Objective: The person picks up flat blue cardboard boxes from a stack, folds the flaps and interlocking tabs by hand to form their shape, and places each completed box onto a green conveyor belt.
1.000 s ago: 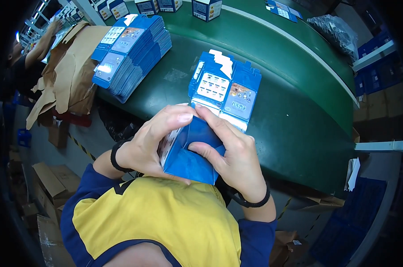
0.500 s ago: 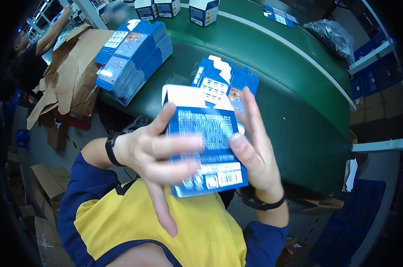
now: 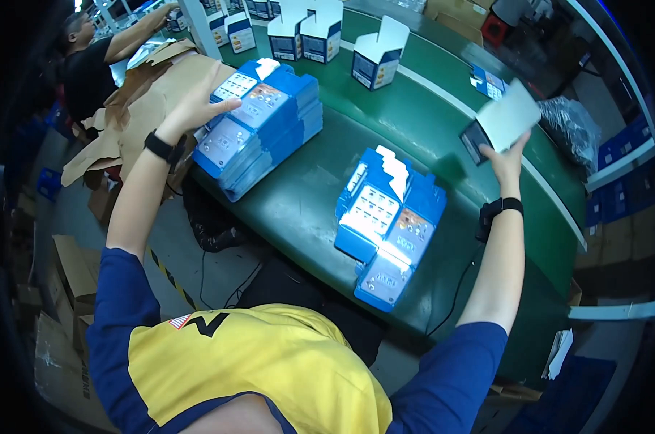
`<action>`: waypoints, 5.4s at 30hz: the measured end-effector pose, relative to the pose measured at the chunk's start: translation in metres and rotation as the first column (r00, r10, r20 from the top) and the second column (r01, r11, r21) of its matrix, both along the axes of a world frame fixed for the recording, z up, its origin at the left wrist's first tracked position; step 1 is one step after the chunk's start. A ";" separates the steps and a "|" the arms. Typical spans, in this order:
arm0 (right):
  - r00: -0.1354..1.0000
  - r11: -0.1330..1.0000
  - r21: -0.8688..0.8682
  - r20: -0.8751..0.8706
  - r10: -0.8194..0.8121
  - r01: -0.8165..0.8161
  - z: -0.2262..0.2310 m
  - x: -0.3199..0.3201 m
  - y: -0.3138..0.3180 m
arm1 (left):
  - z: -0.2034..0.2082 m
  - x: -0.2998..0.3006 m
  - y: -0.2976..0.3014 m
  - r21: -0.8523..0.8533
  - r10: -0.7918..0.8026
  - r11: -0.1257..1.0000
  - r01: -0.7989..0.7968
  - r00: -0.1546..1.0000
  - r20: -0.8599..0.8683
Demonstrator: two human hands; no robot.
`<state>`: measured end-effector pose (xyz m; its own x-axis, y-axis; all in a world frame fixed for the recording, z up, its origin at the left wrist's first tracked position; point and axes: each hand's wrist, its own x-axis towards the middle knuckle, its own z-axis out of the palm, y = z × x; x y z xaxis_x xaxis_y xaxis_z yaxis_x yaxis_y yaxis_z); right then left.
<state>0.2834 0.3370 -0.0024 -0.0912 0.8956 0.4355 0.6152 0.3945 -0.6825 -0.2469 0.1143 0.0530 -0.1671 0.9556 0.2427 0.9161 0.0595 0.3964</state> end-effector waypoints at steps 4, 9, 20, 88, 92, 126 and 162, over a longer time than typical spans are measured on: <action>0.983 0.964 -0.204 0.105 -0.150 0.169 -0.057 0.029 0.028 | -0.025 -0.021 0.032 -0.105 0.019 0.994 -0.022 0.999 -0.032; 0.963 0.871 -0.467 -0.129 -0.238 0.153 -0.024 0.005 -0.050 | -0.031 -0.042 0.035 -0.003 0.086 0.996 -0.087 0.994 -0.070; 0.828 0.714 -0.497 -0.520 0.211 -0.494 0.036 -0.050 -0.278 | 0.045 0.073 -0.032 0.074 -0.210 0.921 0.382 0.327 0.922; 0.821 0.875 0.047 -0.325 0.469 -0.481 0.047 -0.093 -0.302 | -0.017 0.238 -0.089 0.590 -0.900 0.406 0.697 0.419 0.124; 0.843 0.871 -0.057 -0.291 0.453 -0.488 0.048 -0.096 -0.299 | -0.016 0.240 -0.092 0.558 -0.861 0.483 0.675 0.482 0.163; 0.925 0.980 -0.100 -0.359 0.127 -0.173 0.040 -0.024 -0.084 | 0.019 0.035 -0.009 0.149 -0.170 0.973 0.176 0.984 -0.048; 0.888 0.796 -0.417 -0.335 0.315 -0.439 0.034 -0.082 -0.295 | 0.075 0.055 -0.026 0.124 -0.292 0.934 0.334 0.520 0.803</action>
